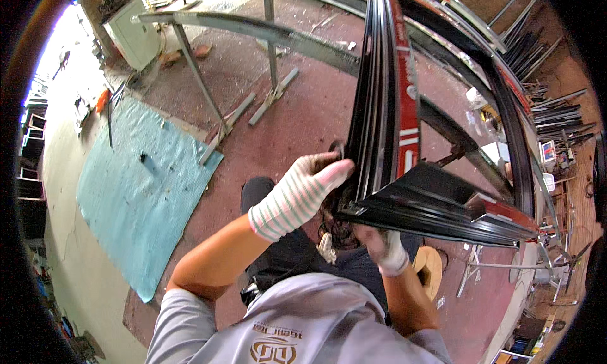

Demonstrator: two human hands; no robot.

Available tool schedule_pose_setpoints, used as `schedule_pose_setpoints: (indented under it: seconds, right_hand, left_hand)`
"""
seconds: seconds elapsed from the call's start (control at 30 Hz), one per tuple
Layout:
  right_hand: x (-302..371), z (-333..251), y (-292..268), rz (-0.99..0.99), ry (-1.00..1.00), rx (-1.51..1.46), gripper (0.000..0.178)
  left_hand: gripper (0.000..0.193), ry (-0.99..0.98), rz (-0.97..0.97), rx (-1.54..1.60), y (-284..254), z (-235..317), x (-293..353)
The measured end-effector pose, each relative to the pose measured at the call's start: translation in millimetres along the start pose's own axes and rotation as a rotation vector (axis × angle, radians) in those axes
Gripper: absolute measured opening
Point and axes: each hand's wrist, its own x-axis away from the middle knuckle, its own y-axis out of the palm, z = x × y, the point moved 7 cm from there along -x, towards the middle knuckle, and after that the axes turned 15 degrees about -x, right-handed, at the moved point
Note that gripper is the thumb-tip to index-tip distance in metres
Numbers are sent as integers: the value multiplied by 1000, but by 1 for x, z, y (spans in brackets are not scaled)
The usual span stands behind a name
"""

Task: The person installs a black rubber seal onto a red and black window frame. They press the seal into the frame channel by hand, use pliers to cut the seal to length, and trim the corners to fit the frame.

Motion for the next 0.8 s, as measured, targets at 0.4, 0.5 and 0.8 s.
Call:
schedule_pose_setpoints:
  seconds: [0.4, 0.5, 0.8]
  right_hand:
    - [-3, -59, -34, 621, -275, -1306, 68]
    - [25, -52, -59, 758, -358, -1268, 62]
    - [139, -128, -230, 754, -256, -890, 58]
  left_hand:
    - [19, 602, 430, -580, -6, 102, 23]
    - [18, 809, 291, -770, 24, 142, 18]
    - [61, 1431, -184, -1393, 163, 157, -50]
